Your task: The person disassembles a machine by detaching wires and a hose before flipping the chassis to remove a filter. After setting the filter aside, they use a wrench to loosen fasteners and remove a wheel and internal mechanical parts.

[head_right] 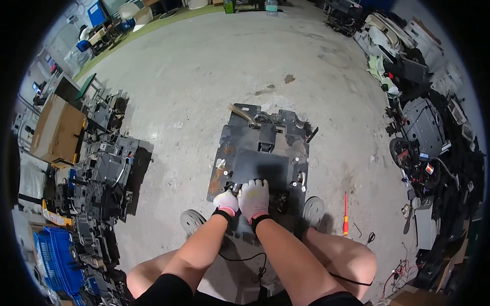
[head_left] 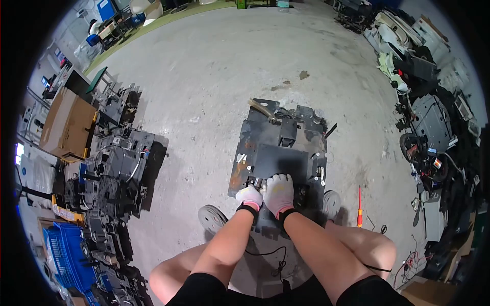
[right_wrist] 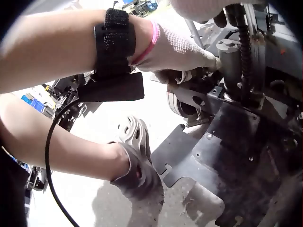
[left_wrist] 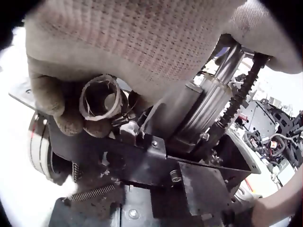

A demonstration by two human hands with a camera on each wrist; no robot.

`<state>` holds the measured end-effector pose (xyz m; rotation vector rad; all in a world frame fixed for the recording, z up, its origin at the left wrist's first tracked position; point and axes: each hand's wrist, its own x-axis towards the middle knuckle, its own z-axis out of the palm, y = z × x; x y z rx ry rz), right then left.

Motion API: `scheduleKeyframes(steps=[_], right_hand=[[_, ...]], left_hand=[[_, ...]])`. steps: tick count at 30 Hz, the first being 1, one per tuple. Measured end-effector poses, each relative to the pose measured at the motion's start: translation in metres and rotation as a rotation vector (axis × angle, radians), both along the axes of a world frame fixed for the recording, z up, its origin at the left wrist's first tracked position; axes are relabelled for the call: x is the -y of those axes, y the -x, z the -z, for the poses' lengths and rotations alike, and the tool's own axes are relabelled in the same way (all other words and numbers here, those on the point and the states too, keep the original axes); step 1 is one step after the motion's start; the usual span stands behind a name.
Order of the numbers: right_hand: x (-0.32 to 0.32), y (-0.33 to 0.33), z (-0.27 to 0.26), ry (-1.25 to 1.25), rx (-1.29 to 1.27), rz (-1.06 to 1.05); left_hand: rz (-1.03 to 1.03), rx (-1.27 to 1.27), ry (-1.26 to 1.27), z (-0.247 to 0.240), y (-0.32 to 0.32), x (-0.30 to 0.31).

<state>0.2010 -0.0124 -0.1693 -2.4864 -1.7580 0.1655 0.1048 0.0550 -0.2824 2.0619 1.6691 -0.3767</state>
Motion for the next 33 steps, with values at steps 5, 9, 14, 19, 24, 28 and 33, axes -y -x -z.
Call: scheduleKeyframes(steps=[5,9,14,19,24,28,33], right_hand=[[-0.003,-0.003,0.006,0.016,-0.013,-0.001],[-0.001,0.000,0.003,-0.034,-0.014,-0.015],[-0.002,-0.002,0.007,0.020,-0.006,-0.016],[-0.005,-0.004,0.024,-0.010,-0.037,0.065],[-0.004,-0.009,0.023,-0.122,-0.046,0.060],[-0.001,-0.012,0.033,-0.111,-0.047,0.041],[0.002,-0.015,0.029,-0.112,-0.016,-0.033]], left_hand=[[0.287,0.034,-0.036,-0.057,0.015,0.017],[0.054,0.254,0.040,-0.013,0.002,0.000],[-0.196,0.308,0.128,0.054,-0.022,-0.015],[-0.095,0.252,0.121,0.026,-0.020,-0.017],[-0.139,0.381,0.289,0.051,-0.015,-0.026],[-0.090,0.491,0.405,0.038,-0.005,-0.024],[-0.328,0.594,0.546,0.000,0.011,-0.002]])
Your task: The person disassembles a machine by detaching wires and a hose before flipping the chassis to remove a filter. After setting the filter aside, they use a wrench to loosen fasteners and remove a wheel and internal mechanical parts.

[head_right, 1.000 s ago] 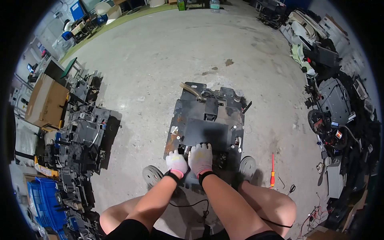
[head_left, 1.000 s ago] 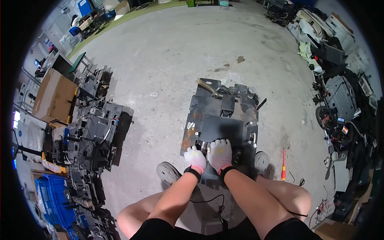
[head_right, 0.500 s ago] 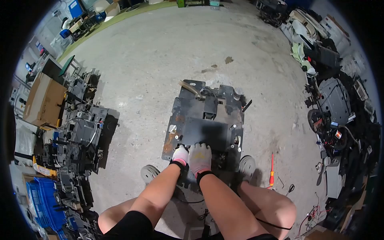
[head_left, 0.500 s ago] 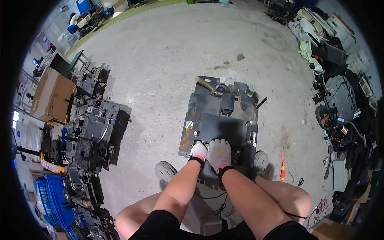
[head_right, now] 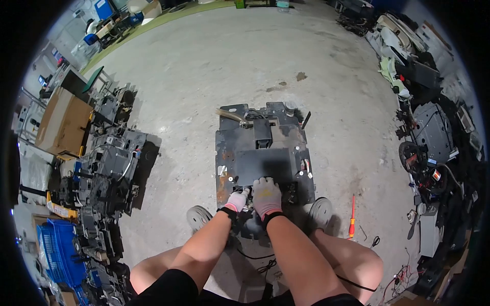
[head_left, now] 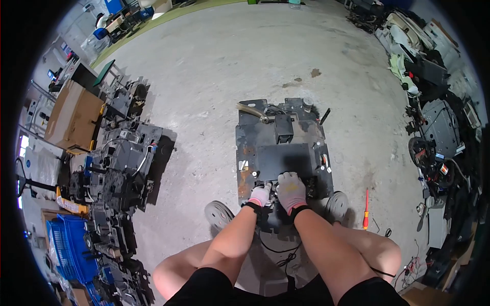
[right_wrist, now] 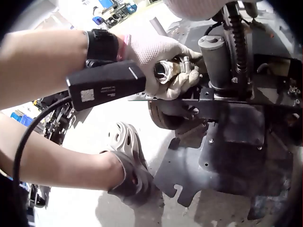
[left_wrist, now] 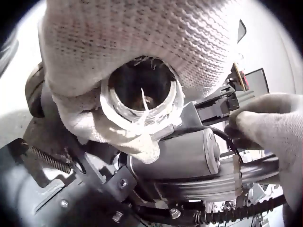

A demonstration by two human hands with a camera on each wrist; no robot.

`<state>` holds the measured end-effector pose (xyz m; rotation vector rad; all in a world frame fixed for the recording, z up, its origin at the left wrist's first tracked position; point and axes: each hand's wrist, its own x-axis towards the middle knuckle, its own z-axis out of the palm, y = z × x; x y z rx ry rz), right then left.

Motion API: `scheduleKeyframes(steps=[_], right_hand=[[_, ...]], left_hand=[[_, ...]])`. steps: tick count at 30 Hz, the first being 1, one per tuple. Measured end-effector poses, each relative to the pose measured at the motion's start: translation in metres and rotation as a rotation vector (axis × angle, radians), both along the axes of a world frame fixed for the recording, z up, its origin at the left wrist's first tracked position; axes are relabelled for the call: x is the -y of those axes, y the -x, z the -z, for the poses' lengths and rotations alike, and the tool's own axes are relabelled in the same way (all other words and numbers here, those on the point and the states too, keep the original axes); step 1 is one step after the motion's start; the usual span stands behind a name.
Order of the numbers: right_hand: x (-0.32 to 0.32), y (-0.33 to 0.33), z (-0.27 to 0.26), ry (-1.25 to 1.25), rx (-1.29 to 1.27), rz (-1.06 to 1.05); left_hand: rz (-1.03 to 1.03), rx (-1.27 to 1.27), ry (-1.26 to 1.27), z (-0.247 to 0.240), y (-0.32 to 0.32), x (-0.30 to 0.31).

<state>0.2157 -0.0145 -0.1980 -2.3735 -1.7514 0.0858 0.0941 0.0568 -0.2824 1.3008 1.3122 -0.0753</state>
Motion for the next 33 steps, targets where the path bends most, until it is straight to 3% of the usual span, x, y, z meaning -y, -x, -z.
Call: scheduleKeyframes(steps=[2,3,4,6,8,9,10,12,14,17,19,20,22,24,26,30,32,33], right_hand=[[-0.004,-0.009,-0.001,0.035,0.057,-0.083],[-0.007,-0.012,-0.001,0.044,0.058,-0.126],[-0.010,-0.015,0.000,0.092,0.071,-0.168],[-0.011,-0.017,0.004,0.097,0.112,-0.196],[-0.011,-0.020,0.004,0.073,0.112,-0.227],[-0.011,-0.023,0.004,0.077,0.118,-0.240],[-0.012,-0.024,0.002,0.082,0.125,-0.253],[-0.009,-0.025,-0.002,0.108,0.104,-0.269],[-0.003,-0.030,-0.005,0.097,0.084,-0.358],[0.011,-0.032,-0.010,0.056,0.069,-0.420],[0.015,-0.036,-0.011,0.091,0.044,-0.480],[0.016,-0.037,-0.011,0.087,0.050,-0.479],[0.023,-0.037,-0.023,0.136,0.073,-0.525],[0.030,-0.039,-0.030,0.149,0.071,-0.534],[0.035,-0.042,-0.030,0.106,0.056,-0.588],[0.046,-0.054,-0.026,0.111,0.034,-0.640],[0.050,-0.059,-0.025,0.089,0.008,-0.704],[0.052,-0.062,-0.023,0.121,-0.008,-0.720]], left_hand=[[0.174,-0.188,-0.238,0.017,0.004,0.011],[0.167,-0.045,-0.287,0.009,0.016,0.018],[0.326,0.005,-0.352,-0.004,0.029,0.014],[0.168,0.122,-0.012,-0.040,0.045,-0.003],[-0.074,0.315,-0.086,-0.050,0.059,-0.035],[-0.309,0.418,-0.048,-0.092,0.059,-0.041],[-0.283,0.254,-0.397,-0.121,0.067,-0.051],[-0.255,0.025,-0.761,-0.096,0.096,-0.082],[-0.370,-0.107,-0.892,-0.085,0.117,-0.101],[-0.239,-0.326,-1.018,-0.115,0.134,-0.103],[0.127,-0.515,-1.209,-0.121,0.141,-0.106],[0.123,-0.511,-1.213,-0.112,0.145,-0.113],[0.565,-0.639,-1.393,-0.095,0.150,-0.123],[0.744,-0.628,-1.428,-0.079,0.150,-0.131],[0.804,-0.685,-1.412,-0.065,0.145,-0.138],[0.660,-0.805,-1.206,-0.026,0.142,-0.140],[0.499,-0.716,-1.001,-0.017,0.145,-0.139],[0.510,-0.683,-1.029,-0.008,0.150,-0.142]])
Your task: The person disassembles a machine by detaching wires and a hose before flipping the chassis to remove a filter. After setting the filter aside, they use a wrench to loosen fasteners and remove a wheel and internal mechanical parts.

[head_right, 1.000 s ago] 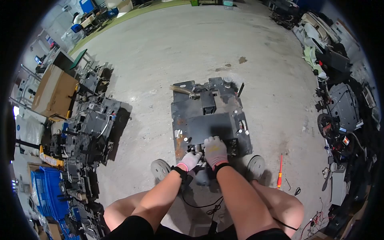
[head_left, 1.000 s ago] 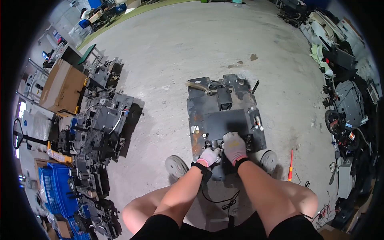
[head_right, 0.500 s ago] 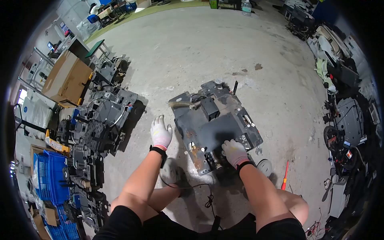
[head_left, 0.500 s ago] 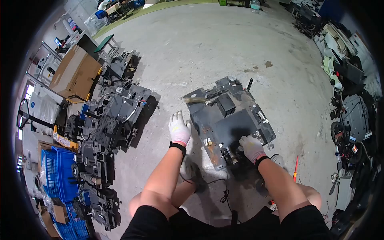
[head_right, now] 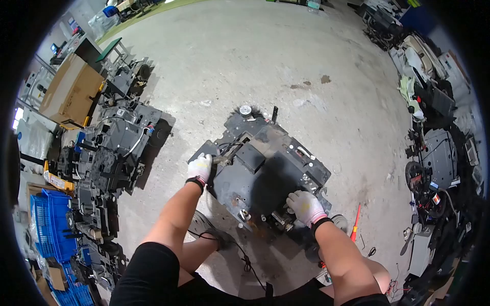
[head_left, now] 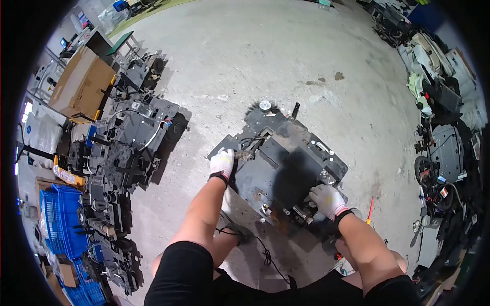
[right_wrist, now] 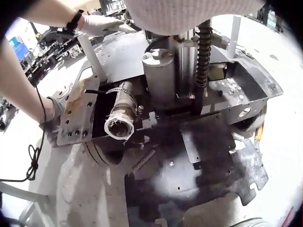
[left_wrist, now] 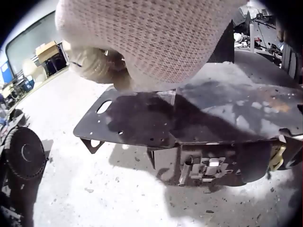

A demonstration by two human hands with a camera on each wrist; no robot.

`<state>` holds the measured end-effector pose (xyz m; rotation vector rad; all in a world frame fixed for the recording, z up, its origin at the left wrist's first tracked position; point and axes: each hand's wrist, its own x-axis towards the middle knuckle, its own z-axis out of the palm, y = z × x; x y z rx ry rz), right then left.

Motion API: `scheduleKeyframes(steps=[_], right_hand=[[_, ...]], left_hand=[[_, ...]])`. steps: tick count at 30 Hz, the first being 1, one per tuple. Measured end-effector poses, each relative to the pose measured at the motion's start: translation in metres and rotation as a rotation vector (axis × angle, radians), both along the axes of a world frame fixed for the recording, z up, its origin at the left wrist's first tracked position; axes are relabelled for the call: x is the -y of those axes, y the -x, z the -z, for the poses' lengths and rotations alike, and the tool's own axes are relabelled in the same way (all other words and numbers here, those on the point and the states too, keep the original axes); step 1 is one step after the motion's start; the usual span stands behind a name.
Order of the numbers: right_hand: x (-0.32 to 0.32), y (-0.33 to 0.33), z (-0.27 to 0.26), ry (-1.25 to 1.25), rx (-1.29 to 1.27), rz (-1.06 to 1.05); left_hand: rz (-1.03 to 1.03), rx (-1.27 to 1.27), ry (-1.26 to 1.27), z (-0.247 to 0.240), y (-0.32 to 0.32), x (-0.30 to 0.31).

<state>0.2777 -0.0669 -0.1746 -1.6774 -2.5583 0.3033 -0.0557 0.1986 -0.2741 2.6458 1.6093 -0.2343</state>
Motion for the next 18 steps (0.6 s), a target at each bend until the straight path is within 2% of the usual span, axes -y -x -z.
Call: scheduleKeyframes(steps=[3,7,9,10,11,13,14,15,17,18], right_hand=[[0.003,-0.002,-0.004,0.026,0.039,-0.030],[0.006,-0.005,-0.006,0.006,0.095,-0.078],[0.009,-0.006,-0.007,0.015,0.078,-0.062],[0.010,-0.009,-0.004,0.035,0.059,-0.074],[0.011,-0.012,-0.002,0.058,0.040,-0.084],[0.014,-0.013,-0.008,0.041,0.083,-0.083],[0.015,-0.014,-0.003,0.029,0.063,-0.090],[0.016,-0.017,0.002,0.016,0.048,-0.095],[0.018,-0.018,0.001,0.055,0.038,-0.065],[0.019,-0.020,-0.001,0.048,0.050,-0.065]], left_hand=[[0.078,-0.092,0.149,-0.018,0.001,-0.009],[0.052,-0.290,0.466,-0.031,-0.004,-0.024],[0.169,-0.364,0.788,-0.032,-0.005,-0.043],[0.165,-0.512,0.875,-0.027,-0.010,-0.050],[0.181,-0.526,0.871,-0.019,-0.014,-0.049],[0.324,-0.535,0.486,-0.010,-0.014,-0.026],[0.317,-0.518,0.299,-0.008,-0.020,-0.002],[0.455,-0.615,0.029,0.000,-0.020,0.018],[0.363,-0.487,0.120,-0.008,-0.020,0.055],[0.327,-0.488,0.004,-0.008,-0.017,0.070]])
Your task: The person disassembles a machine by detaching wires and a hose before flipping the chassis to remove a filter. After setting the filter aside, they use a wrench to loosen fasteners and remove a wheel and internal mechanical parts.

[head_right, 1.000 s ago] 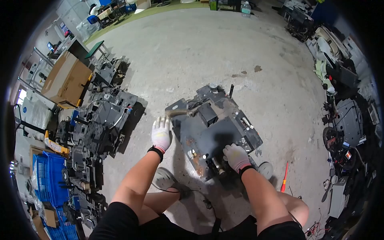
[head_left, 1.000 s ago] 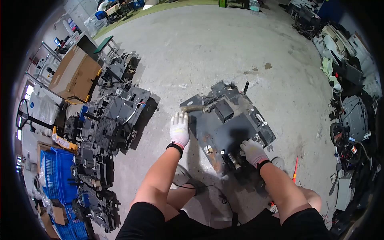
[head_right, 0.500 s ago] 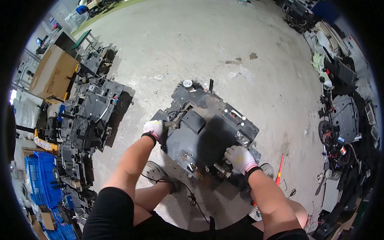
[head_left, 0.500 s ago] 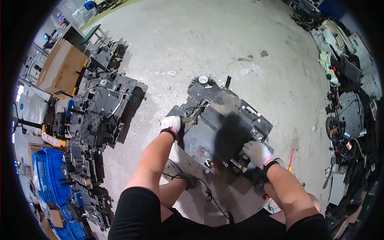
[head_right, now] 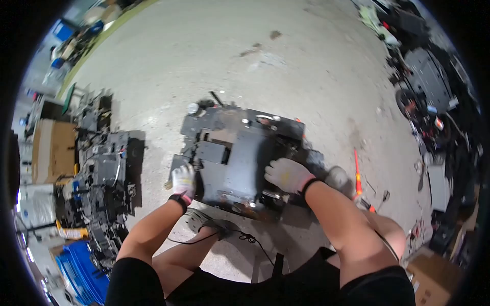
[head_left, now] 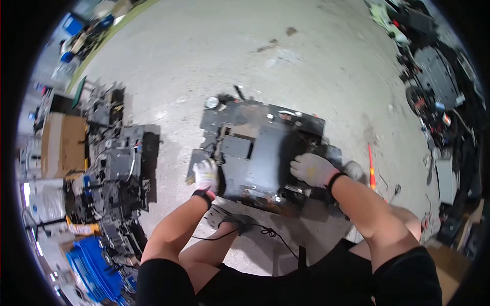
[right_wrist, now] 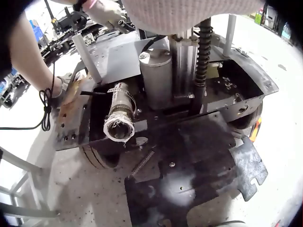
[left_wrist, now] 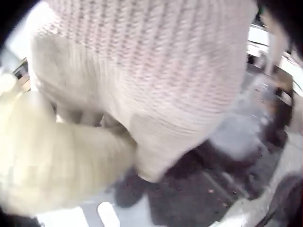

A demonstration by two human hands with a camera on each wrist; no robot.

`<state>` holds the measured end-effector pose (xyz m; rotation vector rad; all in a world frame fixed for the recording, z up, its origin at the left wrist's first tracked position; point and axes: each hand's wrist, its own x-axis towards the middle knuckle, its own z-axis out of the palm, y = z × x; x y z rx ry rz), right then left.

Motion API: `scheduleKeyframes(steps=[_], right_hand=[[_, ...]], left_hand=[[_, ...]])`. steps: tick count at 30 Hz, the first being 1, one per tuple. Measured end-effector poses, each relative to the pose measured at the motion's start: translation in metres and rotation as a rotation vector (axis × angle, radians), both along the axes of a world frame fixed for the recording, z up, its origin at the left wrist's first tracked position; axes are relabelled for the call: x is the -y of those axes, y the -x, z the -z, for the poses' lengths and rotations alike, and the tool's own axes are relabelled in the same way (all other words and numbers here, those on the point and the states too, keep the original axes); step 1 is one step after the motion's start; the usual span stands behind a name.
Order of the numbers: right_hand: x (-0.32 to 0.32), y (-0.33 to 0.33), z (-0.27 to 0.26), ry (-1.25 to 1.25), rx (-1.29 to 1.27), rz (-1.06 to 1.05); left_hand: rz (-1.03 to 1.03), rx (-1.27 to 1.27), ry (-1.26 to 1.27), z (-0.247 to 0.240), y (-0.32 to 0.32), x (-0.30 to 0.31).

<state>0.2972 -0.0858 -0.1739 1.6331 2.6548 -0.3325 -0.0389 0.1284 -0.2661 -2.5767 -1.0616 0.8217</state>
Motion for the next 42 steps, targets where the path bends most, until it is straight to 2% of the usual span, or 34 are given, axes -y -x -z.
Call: scheduleKeyframes(steps=[1,2,3,5,7,8,11,13,15,17,19,21,23,24,25,27,28,30,31,33,34,35,36,38,39,40,41,42], right_hand=[[0.001,-0.001,-0.001,-0.008,0.015,-0.001],[0.001,-0.002,-0.001,-0.024,0.012,-0.004],[0.002,-0.003,0.000,-0.043,0.009,-0.010],[0.002,-0.004,0.003,-0.065,-0.010,0.008],[0.006,-0.006,0.006,-0.070,-0.023,0.029],[0.007,-0.006,0.008,-0.063,-0.025,0.046],[0.007,-0.006,0.010,-0.033,0.007,0.028],[0.007,-0.008,0.012,-0.058,0.011,0.000],[0.007,-0.011,0.012,-0.054,0.006,-0.018],[0.007,-0.014,0.010,-0.049,0.005,-0.038],[0.007,-0.017,0.004,0.030,0.019,-0.059],[0.008,-0.021,0.001,0.034,0.033,-0.086],[0.007,-0.021,0.002,0.036,0.053,-0.114],[0.007,-0.023,0.003,0.023,0.059,-0.122],[0.009,-0.024,0.003,0.014,0.063,-0.131],[0.008,-0.025,0.002,0.017,0.073,-0.150],[0.007,-0.027,0.002,0.017,0.074,-0.166],[0.006,-0.025,0.001,0.013,0.080,-0.180],[0.006,-0.024,0.000,0.008,0.092,-0.180],[0.004,-0.020,-0.001,0.026,0.099,-0.189],[0.003,-0.017,-0.002,0.004,0.121,-0.181],[0.003,-0.016,-0.005,-0.016,0.142,-0.175],[0.008,-0.006,-0.009,-0.014,0.146,-0.192],[0.033,0.025,-0.021,-0.236,0.006,-0.041],[0.053,0.039,-0.022,-0.025,0.015,-0.056],[0.076,0.050,-0.005,-0.024,0.010,0.055],[0.091,0.055,0.015,-0.027,0.008,0.167],[0.095,0.055,0.020,-0.030,0.013,0.163]], left_hand=[[-0.008,0.026,-0.119,0.000,0.006,0.008],[-0.037,0.099,-0.088,-0.002,0.010,0.010],[0.017,0.085,-0.104,-0.002,0.013,0.003],[-0.163,0.024,0.050,-0.016,-0.002,-0.013],[-0.138,0.054,0.042,0.004,0.002,-0.034],[-0.162,0.149,0.099,0.011,0.004,-0.045],[-0.100,0.096,0.183,-0.019,-0.013,-0.051],[-0.130,0.080,0.229,-0.029,-0.019,-0.058],[-0.099,0.045,0.360,-0.044,-0.025,-0.058],[-0.109,0.057,0.400,-0.039,-0.020,-0.061],[-0.131,0.019,0.557,-0.037,-0.017,-0.060],[-0.125,0.060,0.612,-0.008,0.007,-0.067],[-0.223,0.120,0.852,0.004,0.017,-0.072],[-0.333,0.015,0.931,-0.013,0.007,-0.067],[-0.340,0.022,0.936,-0.018,0.003,-0.061],[-0.377,-0.185,0.975,-0.022,0.002,-0.053],[-0.389,-0.184,0.980,-0.015,0.009,-0.047],[-0.034,-0.026,0.569,0.004,0.033,-0.030],[-0.034,0.077,0.410,-0.017,0.029,-0.007],[0.036,0.045,0.177,-0.020,0.041,0.018],[0.127,-0.061,0.014,-0.019,0.048,0.032],[0.026,-0.074,0.043,-0.018,0.049,0.046],[0.064,-0.001,-0.033,-0.017,0.057,0.054],[0.090,0.072,-0.106,-0.012,0.066,0.062],[0.001,0.074,-0.020,-0.007,0.064,0.055],[-0.083,0.078,0.066,-0.002,0.065,0.048],[-0.068,0.164,0.086,0.002,0.068,0.043],[-0.088,0.195,0.123,0.000,0.063,0.039]])
